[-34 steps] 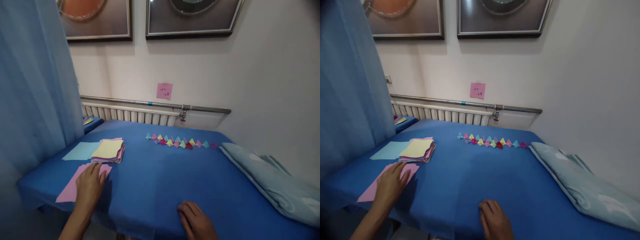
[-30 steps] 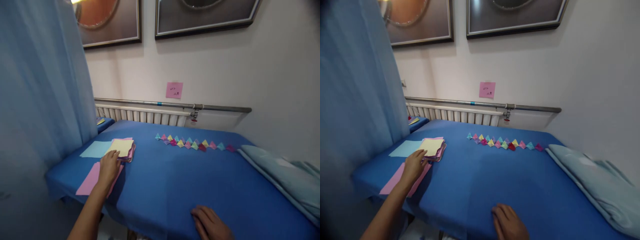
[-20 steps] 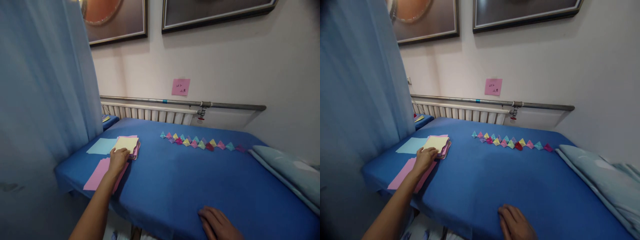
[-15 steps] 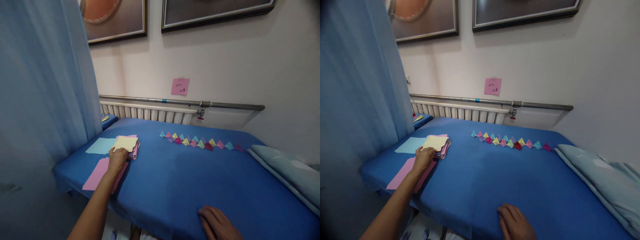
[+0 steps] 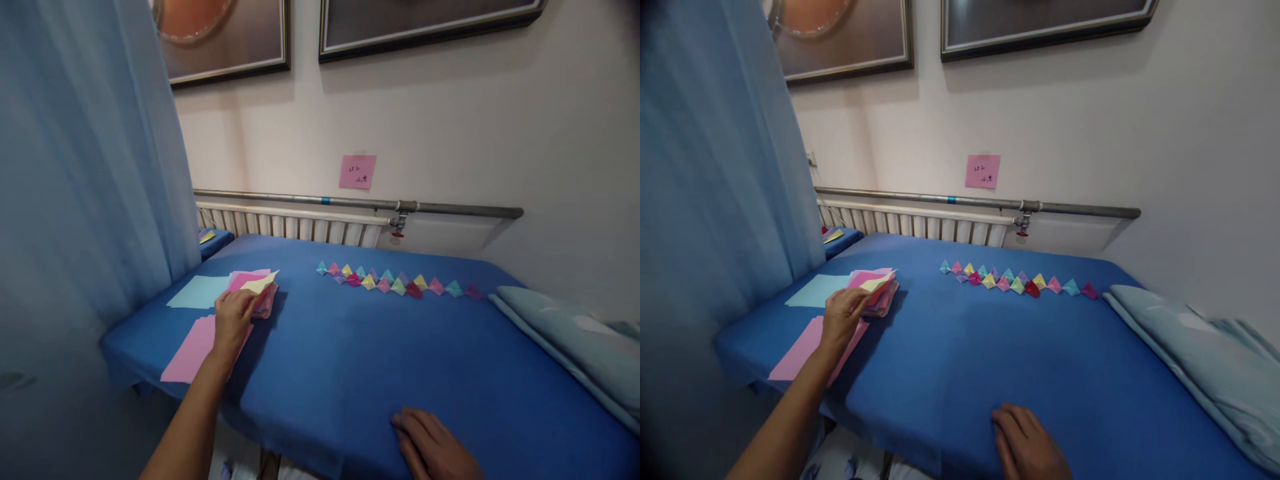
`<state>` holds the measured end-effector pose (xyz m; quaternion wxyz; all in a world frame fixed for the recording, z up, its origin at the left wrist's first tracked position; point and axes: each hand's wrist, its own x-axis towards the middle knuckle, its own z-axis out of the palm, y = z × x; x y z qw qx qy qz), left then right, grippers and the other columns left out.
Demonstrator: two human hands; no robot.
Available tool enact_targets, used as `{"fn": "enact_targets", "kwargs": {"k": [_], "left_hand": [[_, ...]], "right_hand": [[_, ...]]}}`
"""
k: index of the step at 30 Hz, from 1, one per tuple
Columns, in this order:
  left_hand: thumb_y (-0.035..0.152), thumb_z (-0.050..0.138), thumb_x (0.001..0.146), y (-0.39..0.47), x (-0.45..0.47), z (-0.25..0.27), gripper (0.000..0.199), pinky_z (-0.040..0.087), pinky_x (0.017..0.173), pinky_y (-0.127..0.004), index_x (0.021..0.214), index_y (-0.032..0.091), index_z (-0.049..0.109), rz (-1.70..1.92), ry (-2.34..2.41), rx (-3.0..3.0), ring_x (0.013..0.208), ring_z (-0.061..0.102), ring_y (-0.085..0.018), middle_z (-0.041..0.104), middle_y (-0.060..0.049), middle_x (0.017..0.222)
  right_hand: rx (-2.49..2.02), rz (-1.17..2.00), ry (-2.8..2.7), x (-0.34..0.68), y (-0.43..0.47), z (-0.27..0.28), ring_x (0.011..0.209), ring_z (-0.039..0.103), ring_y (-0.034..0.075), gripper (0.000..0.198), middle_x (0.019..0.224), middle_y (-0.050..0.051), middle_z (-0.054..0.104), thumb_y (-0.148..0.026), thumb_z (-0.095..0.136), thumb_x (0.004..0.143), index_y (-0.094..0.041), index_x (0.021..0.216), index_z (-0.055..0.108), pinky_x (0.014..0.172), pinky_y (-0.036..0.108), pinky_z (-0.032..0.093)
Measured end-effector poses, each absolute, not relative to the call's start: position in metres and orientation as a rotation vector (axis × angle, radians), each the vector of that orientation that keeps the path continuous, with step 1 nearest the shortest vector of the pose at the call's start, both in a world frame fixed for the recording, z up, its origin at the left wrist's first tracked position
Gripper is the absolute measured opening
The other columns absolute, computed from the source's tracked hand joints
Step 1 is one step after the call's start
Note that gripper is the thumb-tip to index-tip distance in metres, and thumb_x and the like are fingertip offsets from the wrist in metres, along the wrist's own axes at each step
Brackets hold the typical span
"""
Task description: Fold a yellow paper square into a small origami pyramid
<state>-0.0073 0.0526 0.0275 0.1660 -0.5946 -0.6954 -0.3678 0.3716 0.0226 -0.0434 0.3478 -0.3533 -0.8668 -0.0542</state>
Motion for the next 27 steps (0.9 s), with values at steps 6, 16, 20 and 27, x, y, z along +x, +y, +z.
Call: {"fn": "enact_targets", "kwargs": {"k": [6,16,20,27], "left_hand": [[0.011,0.041,0.089,-0.002,0.117,-0.010,0.020,0.040,0.098,-0.039,0.091,0.021,0.059,-1.180,-1.656,-2.091,0.092,0.063,-0.015,0.069,-0.002,0.097],[0.005,0.042,0.087,-0.056,0.204,-0.024,0.025,0.043,0.094,-0.040,0.102,0.019,0.056,-1.216,-1.382,-2.630,0.093,0.061,-0.016,0.067,-0.005,0.099],[0.011,0.051,0.083,-0.055,0.168,-0.025,0.040,0.034,0.101,-0.049,0.123,0.017,0.049,-0.955,-1.498,-2.613,0.117,0.051,-0.026,0.059,-0.011,0.124],[0.009,0.052,0.076,-0.048,0.140,-0.023,0.033,0.026,0.106,-0.053,0.107,0.021,0.055,-0.814,-1.403,-2.809,0.123,0.047,-0.026,0.058,-0.008,0.128]], "right_hand": [[-1.063,0.099,-2.134,0.368,0.009,-0.027,0.084,0.066,0.018,0.021,0.089,0.006,0.067,-0.021,0.042,0.090,-0.022,0.094,0.063,0.073,0.029,0.055],[-1.000,0.187,-2.294,0.380,-0.019,-0.018,0.105,0.053,0.023,0.041,0.110,0.006,0.064,0.000,0.047,0.071,-0.023,0.101,0.064,0.085,0.039,0.041],[-0.971,0.257,-2.259,0.392,-0.022,-0.020,0.102,0.055,0.022,0.032,0.105,0.006,0.066,-0.002,0.048,0.076,-0.022,0.096,0.063,0.084,0.038,0.038],[-0.844,0.508,-2.290,0.410,-0.026,-0.011,0.099,0.059,0.019,0.017,0.105,0.006,0.066,-0.015,0.050,0.088,-0.022,0.099,0.060,0.083,0.036,0.040]]}}
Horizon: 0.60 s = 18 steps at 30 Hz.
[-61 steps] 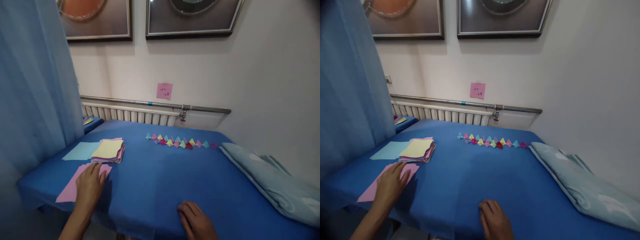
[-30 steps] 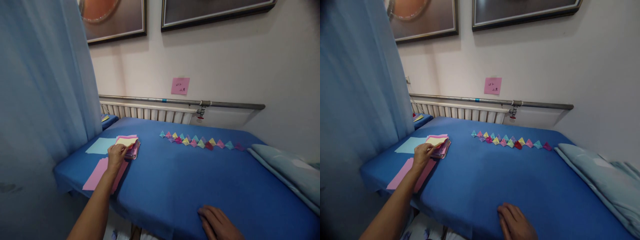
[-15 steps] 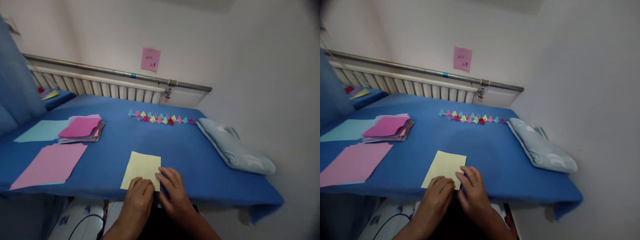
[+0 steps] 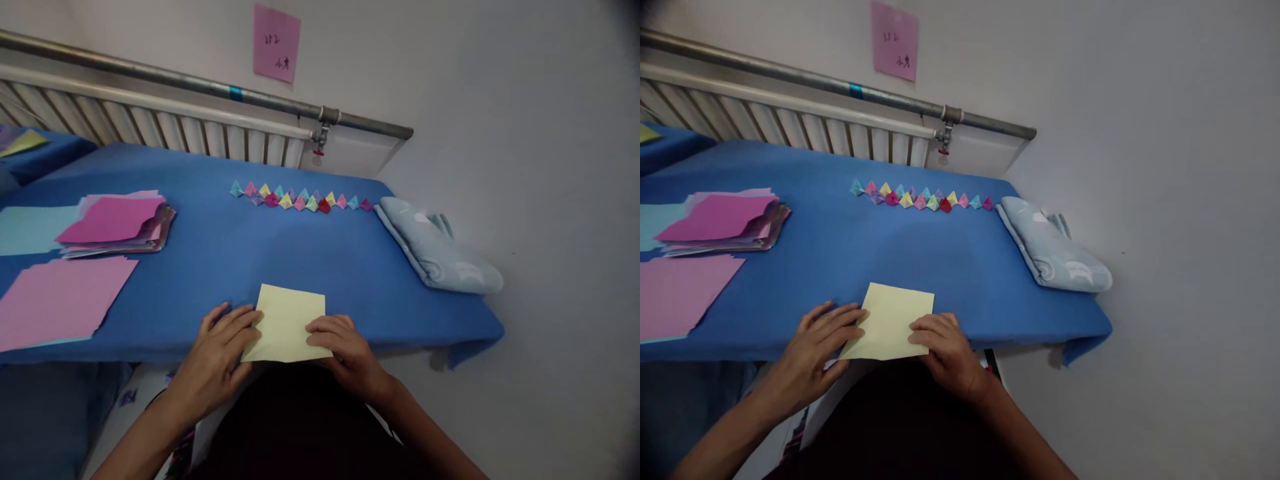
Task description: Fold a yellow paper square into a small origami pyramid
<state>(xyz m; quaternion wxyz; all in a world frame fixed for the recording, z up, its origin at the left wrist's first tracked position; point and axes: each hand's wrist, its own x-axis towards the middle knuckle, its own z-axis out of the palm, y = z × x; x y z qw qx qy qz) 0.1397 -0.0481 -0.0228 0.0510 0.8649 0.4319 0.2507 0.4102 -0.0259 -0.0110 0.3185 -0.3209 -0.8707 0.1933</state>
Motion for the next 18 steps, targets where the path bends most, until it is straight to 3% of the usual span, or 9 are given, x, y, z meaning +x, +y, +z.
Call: {"fn": "enact_targets", "kwargs": {"k": [7,10,13,16,18], "left_hand": [[0.014,0.048,0.087,-0.042,0.157,-0.017,0.028,0.031,0.101,-0.045,0.113,0.023,0.052,0.855,1.283,2.510,0.097,0.061,-0.018,0.068,-0.003,0.105],[0.022,0.048,0.091,-0.036,0.166,-0.013,0.012,0.037,0.091,-0.040,0.096,0.022,0.058,0.853,1.417,2.382,0.080,0.061,-0.016,0.067,0.001,0.085],[0.032,0.046,0.092,-0.030,0.174,-0.011,0.019,0.040,0.082,-0.037,0.083,0.022,0.059,0.820,1.546,2.244,0.069,0.058,-0.015,0.062,0.003,0.069],[0.039,0.046,0.091,-0.027,0.179,-0.013,0.021,0.042,0.076,-0.036,0.087,0.024,0.060,0.845,1.701,2.106,0.073,0.060,-0.018,0.065,0.002,0.073],[0.043,0.048,0.089,-0.026,0.181,-0.014,0.022,0.043,0.076,-0.037,0.090,0.025,0.062,0.827,1.780,2.033,0.077,0.061,-0.020,0.069,0.001,0.080]], "right_hand": [[-1.015,0.675,-2.042,0.422,-0.026,-0.009,0.083,0.064,0.016,0.017,0.089,0.001,0.070,-0.017,0.050,0.089,-0.024,0.099,0.061,0.077,0.032,0.047],[-1.243,0.642,-1.902,0.421,-0.023,-0.011,0.081,0.065,0.016,0.018,0.093,0.002,0.070,-0.021,0.055,0.087,-0.023,0.104,0.060,0.072,0.029,0.050],[-1.403,0.695,-1.769,0.417,-0.018,-0.009,0.073,0.065,0.015,0.033,0.087,0.001,0.070,-0.024,0.056,0.085,-0.022,0.118,0.054,0.066,0.026,0.051],[-1.514,0.761,-1.727,0.414,-0.012,-0.003,0.060,0.061,0.013,0.045,0.070,-0.004,0.065,-0.025,0.056,0.085,-0.020,0.129,0.047,0.060,0.025,0.051],[-1.544,0.817,-1.724,0.414,-0.009,0.000,0.059,0.061,0.013,0.050,0.070,-0.004,0.065,-0.026,0.056,0.085,-0.021,0.133,0.044,0.061,0.025,0.051]]}}
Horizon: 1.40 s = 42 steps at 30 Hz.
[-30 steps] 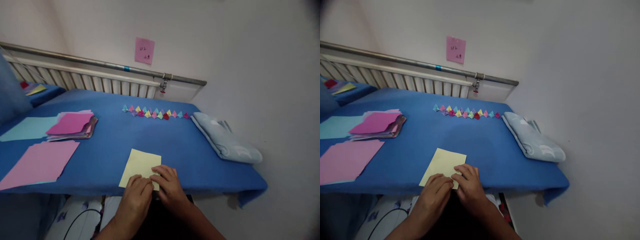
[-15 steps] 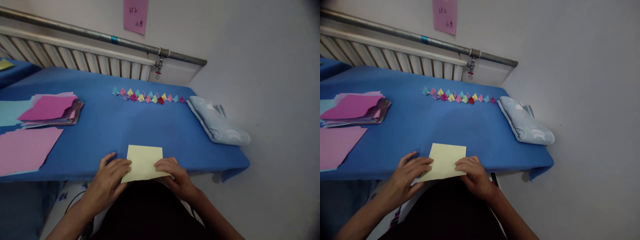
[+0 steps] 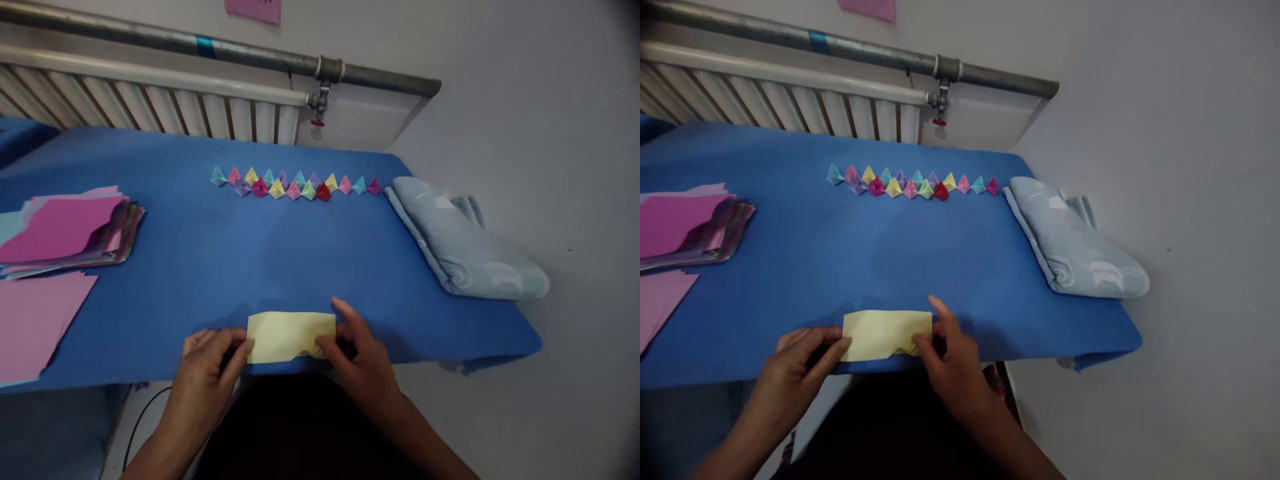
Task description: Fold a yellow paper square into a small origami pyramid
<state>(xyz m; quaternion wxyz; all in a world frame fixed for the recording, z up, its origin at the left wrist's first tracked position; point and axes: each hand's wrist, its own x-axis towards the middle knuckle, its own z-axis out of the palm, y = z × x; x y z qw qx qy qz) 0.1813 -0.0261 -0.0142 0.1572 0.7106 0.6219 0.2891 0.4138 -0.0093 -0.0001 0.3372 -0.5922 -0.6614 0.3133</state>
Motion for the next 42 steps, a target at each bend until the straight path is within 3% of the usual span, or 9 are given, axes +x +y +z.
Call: {"fn": "enact_targets", "kwargs": {"k": [4,10,15,24,30,32,35,38,42], "left_hand": [[0.044,0.052,0.086,-0.028,0.178,-0.011,0.020,0.043,0.082,-0.041,0.092,0.027,0.062,0.774,1.745,2.018,0.081,0.063,-0.021,0.070,0.002,0.083],[0.019,0.052,0.084,-0.034,0.170,-0.006,0.016,0.029,0.102,-0.047,0.096,0.027,0.058,0.799,1.406,2.298,0.100,0.060,-0.021,0.070,0.000,0.101],[0.015,0.049,0.082,-0.037,0.175,-0.011,0.021,0.028,0.102,-0.051,0.099,0.025,0.056,0.680,1.353,2.414,0.103,0.060,-0.023,0.069,-0.004,0.111],[0.024,0.049,0.089,-0.031,0.175,-0.011,0.012,0.033,0.096,-0.043,0.098,0.025,0.056,0.691,1.589,2.283,0.084,0.064,-0.019,0.070,0.001,0.091],[0.038,0.044,0.092,-0.024,0.187,-0.010,0.020,0.038,0.080,-0.038,0.088,0.024,0.058,0.708,1.822,2.141,0.073,0.061,-0.020,0.066,0.002,0.073],[0.039,0.044,0.092,-0.022,0.190,-0.009,0.023,0.037,0.077,-0.038,0.087,0.023,0.060,0.663,1.868,2.111,0.071,0.060,-0.019,0.067,0.002,0.074],[0.039,0.043,0.092,-0.019,0.192,-0.008,0.025,0.035,0.075,-0.039,0.086,0.023,0.061,0.611,1.899,2.124,0.069,0.059,-0.019,0.068,0.001,0.074],[0.041,0.042,0.092,-0.015,0.193,-0.005,0.028,0.034,0.073,-0.039,0.084,0.023,0.062,0.573,1.915,2.122,0.068,0.059,-0.020,0.068,0.000,0.074],[0.043,0.038,0.092,-0.010,0.194,-0.001,0.035,0.033,0.073,-0.039,0.079,0.023,0.063,0.480,1.953,2.073,0.067,0.059,-0.020,0.067,0.000,0.069]], "right_hand": [[-1.447,0.985,-1.729,0.423,-0.008,0.002,0.070,0.065,0.014,0.055,0.082,-0.002,0.069,-0.021,0.058,0.084,-0.023,0.135,0.039,0.067,0.026,0.051],[-0.931,0.717,-2.112,0.447,-0.004,0.000,0.089,0.062,0.018,0.023,0.094,0.002,0.068,-0.006,0.049,0.083,-0.023,0.095,0.058,0.078,0.034,0.044],[-0.982,0.717,-2.342,0.446,0.000,0.001,0.104,0.056,0.022,0.030,0.108,0.006,0.067,-0.006,0.047,0.081,-0.021,0.105,0.054,0.083,0.038,0.040],[-1.295,0.655,-2.176,0.438,0.002,-0.003,0.078,0.058,0.018,0.025,0.086,0.005,0.064,-0.013,0.047,0.088,-0.021,0.110,0.056,0.072,0.034,0.042],[-1.490,0.517,-2.004,0.427,0.009,-0.009,0.070,0.059,0.019,0.043,0.072,0.000,0.064,-0.027,0.053,0.089,-0.021,0.130,0.043,0.071,0.035,0.043],[-1.497,0.487,-1.970,0.425,0.011,-0.010,0.069,0.058,0.019,0.038,0.070,-0.001,0.063,-0.028,0.053,0.089,-0.021,0.125,0.047,0.071,0.035,0.042],[-1.465,0.482,-2.030,0.424,0.014,-0.008,0.067,0.056,0.017,0.011,0.069,0.000,0.063,-0.026,0.052,0.089,-0.022,0.096,0.060,0.068,0.033,0.037],[-1.440,0.513,-2.124,0.424,0.017,-0.005,0.067,0.053,0.017,0.017,0.068,0.000,0.064,-0.024,0.050,0.091,-0.022,0.080,0.063,0.066,0.032,0.032],[-1.444,0.499,-2.155,0.423,0.022,-0.004,0.068,0.052,0.017,0.021,0.071,0.002,0.065,-0.026,0.047,0.093,-0.023,0.085,0.066,0.066,0.032,0.030]]}}
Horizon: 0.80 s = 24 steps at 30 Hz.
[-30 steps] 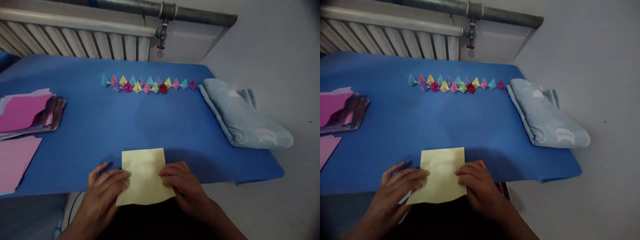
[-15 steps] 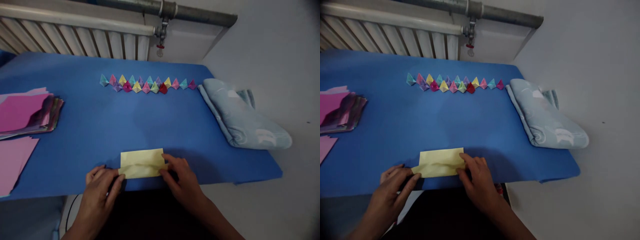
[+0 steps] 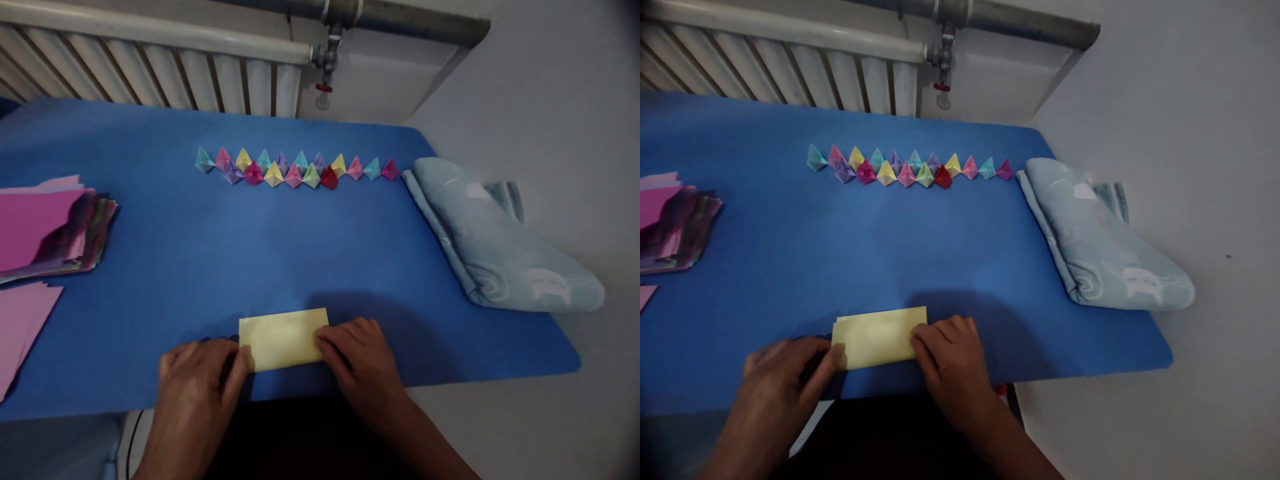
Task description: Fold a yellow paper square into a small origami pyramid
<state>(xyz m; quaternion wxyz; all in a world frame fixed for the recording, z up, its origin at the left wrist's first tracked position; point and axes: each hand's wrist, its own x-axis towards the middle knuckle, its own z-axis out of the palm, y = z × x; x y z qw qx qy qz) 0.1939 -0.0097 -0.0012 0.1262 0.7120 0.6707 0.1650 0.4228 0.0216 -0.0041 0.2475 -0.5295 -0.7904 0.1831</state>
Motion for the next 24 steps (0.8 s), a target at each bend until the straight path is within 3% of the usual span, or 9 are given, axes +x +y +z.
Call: {"fn": "enact_targets", "kwargs": {"k": [5,24], "left_hand": [[0.046,0.038,0.091,-0.0059,0.1936,0.0011,0.040,0.032,0.071,-0.038,0.071,0.023,0.063,0.373,1.963,2.082,0.062,0.056,-0.020,0.062,0.000,0.061],[0.047,0.035,0.092,-0.0035,0.1883,-0.0006,0.041,0.031,0.066,-0.038,0.070,0.024,0.061,0.277,1.881,2.089,0.059,0.057,-0.022,0.061,0.001,0.059]], "right_hand": [[-1.450,0.465,-2.192,0.4234,0.0248,-0.0062,0.069,0.053,0.017,0.021,0.076,0.003,0.067,-0.027,0.046,0.094,-0.023,0.091,0.066,0.067,0.032,0.031],[-1.461,0.463,-2.175,0.4239,0.0246,-0.0050,0.068,0.053,0.016,0.019,0.075,0.001,0.067,-0.023,0.048,0.093,-0.021,0.092,0.066,0.068,0.034,0.031]]}}
